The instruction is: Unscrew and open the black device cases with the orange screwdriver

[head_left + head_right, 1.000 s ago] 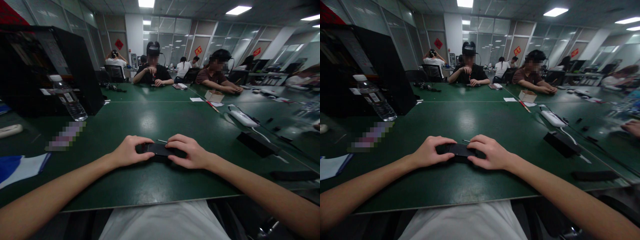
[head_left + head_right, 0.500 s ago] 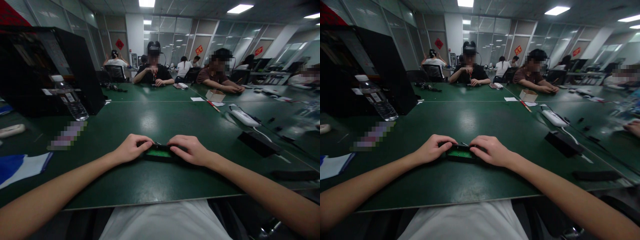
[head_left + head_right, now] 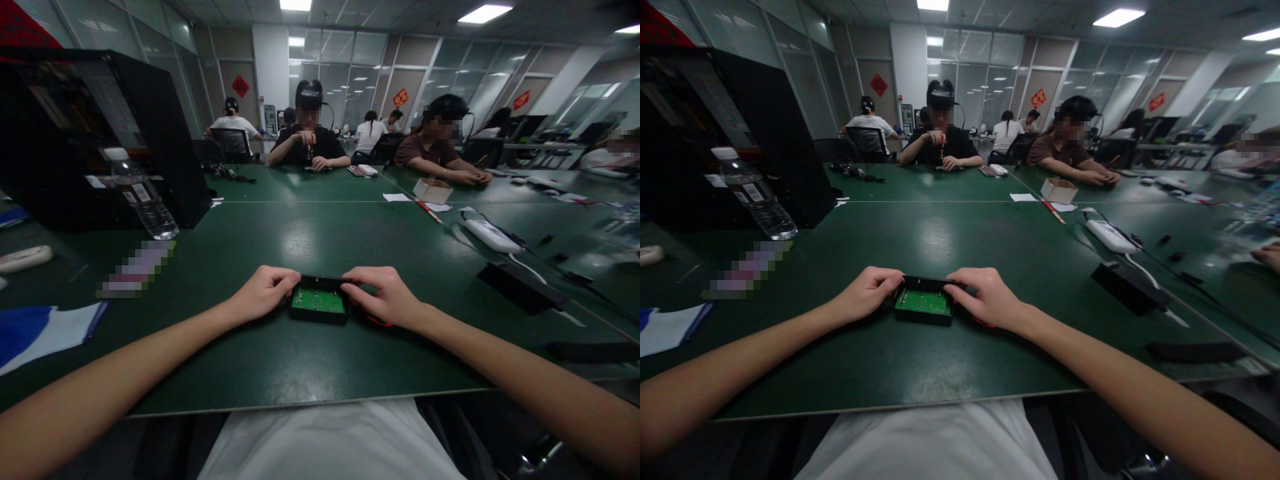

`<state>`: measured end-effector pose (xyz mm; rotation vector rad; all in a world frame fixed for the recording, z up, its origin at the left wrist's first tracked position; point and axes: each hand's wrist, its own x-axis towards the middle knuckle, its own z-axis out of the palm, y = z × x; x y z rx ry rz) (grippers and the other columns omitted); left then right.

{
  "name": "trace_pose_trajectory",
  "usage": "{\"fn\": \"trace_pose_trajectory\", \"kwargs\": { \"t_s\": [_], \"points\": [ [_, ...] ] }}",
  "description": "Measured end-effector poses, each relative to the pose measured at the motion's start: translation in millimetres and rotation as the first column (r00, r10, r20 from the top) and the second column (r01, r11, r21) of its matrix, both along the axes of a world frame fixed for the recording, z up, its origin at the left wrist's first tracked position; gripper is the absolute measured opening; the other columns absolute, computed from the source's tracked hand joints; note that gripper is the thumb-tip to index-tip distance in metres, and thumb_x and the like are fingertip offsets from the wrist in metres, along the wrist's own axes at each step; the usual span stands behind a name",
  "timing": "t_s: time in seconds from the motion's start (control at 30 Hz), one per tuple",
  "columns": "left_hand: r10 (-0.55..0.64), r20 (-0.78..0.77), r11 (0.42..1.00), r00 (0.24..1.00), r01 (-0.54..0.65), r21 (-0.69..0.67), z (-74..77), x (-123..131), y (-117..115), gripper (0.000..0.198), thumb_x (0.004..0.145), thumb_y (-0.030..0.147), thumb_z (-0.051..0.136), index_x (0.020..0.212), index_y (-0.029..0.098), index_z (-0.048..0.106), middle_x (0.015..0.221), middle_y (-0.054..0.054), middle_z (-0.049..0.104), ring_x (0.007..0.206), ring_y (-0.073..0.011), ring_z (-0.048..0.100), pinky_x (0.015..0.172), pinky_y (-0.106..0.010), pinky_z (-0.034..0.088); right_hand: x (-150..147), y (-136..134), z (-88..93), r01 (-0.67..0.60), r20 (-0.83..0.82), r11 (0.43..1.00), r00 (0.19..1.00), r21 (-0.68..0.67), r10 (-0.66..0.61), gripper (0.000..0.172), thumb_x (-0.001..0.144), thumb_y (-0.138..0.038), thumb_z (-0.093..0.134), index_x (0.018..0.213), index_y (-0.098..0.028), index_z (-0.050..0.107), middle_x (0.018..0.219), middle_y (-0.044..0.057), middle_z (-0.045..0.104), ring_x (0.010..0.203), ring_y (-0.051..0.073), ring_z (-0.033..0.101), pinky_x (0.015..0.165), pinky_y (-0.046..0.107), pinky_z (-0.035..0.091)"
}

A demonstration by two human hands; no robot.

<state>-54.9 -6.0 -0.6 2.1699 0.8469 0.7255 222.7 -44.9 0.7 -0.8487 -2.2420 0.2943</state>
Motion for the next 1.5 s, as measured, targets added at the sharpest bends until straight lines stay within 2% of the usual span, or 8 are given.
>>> {"fn": "trace_pose_trajectory", "kwargs": {
  "t_s": [0.5, 1.07, 1.13, 1.2, 1.27, 1.37, 1.43, 1.5],
  "points": [
    [0.031, 0.005, 0.999, 1.000, -0.031, -0.010, 2.0, 1, 0, 0.054, 0.100, 0.054, 0.040, 0.064, 0.016, 0.052, 0.060, 0.002, 0.048, 0.058, -0.0123, 0.043, 0.057, -0.024, 0.034, 0, 2, -2.0, 0.039, 0.010, 0.999, 0.999, 0.014, -0.039, 0.023, 0.100, -0.031, 0.055, 0.099, -0.017, 0.073, 0.083, 0.005, 0.076, 0.072, 0.015, 0.070, 0.069, 0.026, 0.055],
    [0.019, 0.022, 1.000, 1.000, -0.019, 0.002, 0.1, 0, 1, 0.051, 0.101, 0.049, 0.043, 0.064, 0.015, 0.055, 0.061, 0.002, 0.049, 0.058, -0.0118, 0.045, 0.057, -0.024, 0.035, 1, 2, -0.1, 0.002, 0.000, 1.000, 1.000, 0.000, -0.002, 0.020, 0.099, -0.030, 0.057, 0.096, -0.017, 0.072, 0.082, 0.005, 0.076, 0.071, 0.014, 0.070, 0.068, 0.024, 0.054],
    [0.004, 0.016, 1.000, 1.000, -0.004, 0.000, 1.0, 0, 0, 0.044, 0.099, 0.047, 0.048, 0.075, 0.014, 0.065, 0.068, 0.000, 0.057, 0.063, -0.0131, 0.050, 0.061, -0.024, 0.039, 1, 1, 1.0, -0.010, -0.005, 1.000, 1.000, -0.001, 0.010, 0.019, 0.099, -0.028, 0.057, 0.096, -0.016, 0.071, 0.081, 0.004, 0.075, 0.070, 0.013, 0.070, 0.068, 0.023, 0.054],
    [-0.019, 0.004, 1.000, 1.000, 0.019, 0.004, 2.2, -1, -2, 0.033, 0.091, 0.044, 0.064, 0.100, 0.014, 0.071, 0.086, -0.003, 0.068, 0.076, -0.0166, 0.059, 0.070, -0.027, 0.046, 1, 1, 1.7, -0.015, -0.007, 1.000, 1.000, -0.003, 0.015, 0.018, 0.099, -0.027, 0.057, 0.095, -0.016, 0.071, 0.080, 0.004, 0.074, 0.069, 0.013, 0.069, 0.068, 0.023, 0.053],
    [-0.057, 0.002, 0.998, 0.998, 0.057, -0.008, 2.9, -1, -5, 0.051, 0.080, 0.040, 0.078, 0.124, 0.017, 0.065, 0.108, -0.007, 0.070, 0.093, -0.0211, 0.064, 0.083, -0.031, 0.050, 1, 1, 2.1, -0.011, -0.003, 1.000, 1.000, -0.007, 0.011, 0.019, 0.099, -0.028, 0.057, 0.095, -0.016, 0.071, 0.080, 0.004, 0.074, 0.068, 0.013, 0.068, 0.067, 0.023, 0.053],
    [-0.129, 0.043, 0.988, 0.991, 0.132, -0.077, 2.1, 1, -9, 0.075, 0.073, 0.036, 0.086, 0.138, 0.020, 0.053, 0.127, -0.009, 0.064, 0.113, -0.0257, 0.063, 0.098, -0.036, 0.050, 1, 1, 2.1, -0.009, -0.003, 1.000, 1.000, -0.011, 0.009, 0.020, 0.099, -0.030, 0.056, 0.096, -0.017, 0.071, 0.080, 0.004, 0.074, 0.069, 0.013, 0.068, 0.068, 0.024, 0.053],
    [-0.143, 0.089, 0.980, 0.986, 0.153, -0.123, 0.9, 3, -11, 0.081, 0.073, 0.034, 0.086, 0.143, 0.022, 0.047, 0.130, -0.009, 0.062, 0.118, -0.0265, 0.062, 0.102, -0.038, 0.049, 1, 1, 2.1, -0.013, -0.007, 1.000, 1.000, -0.017, 0.013, 0.020, 0.099, -0.030, 0.056, 0.095, -0.017, 0.071, 0.078, 0.004, 0.073, 0.069, 0.013, 0.067, 0.068, 0.024, 0.053],
    [-0.132, 0.115, 0.975, 0.984, 0.150, -0.162, -0.1, 5, -12, 0.082, 0.075, 0.033, 0.085, 0.145, 0.024, 0.043, 0.125, -0.008, 0.064, 0.115, -0.0259, 0.064, 0.100, -0.039, 0.050, 0, 1, 2.2, -0.013, -0.007, 1.000, 1.000, -0.025, 0.013, 0.019, 0.099, -0.029, 0.056, 0.094, -0.017, 0.071, 0.077, 0.004, 0.072, 0.068, 0.013, 0.066, 0.068, 0.024, 0.052]
  ]
}}
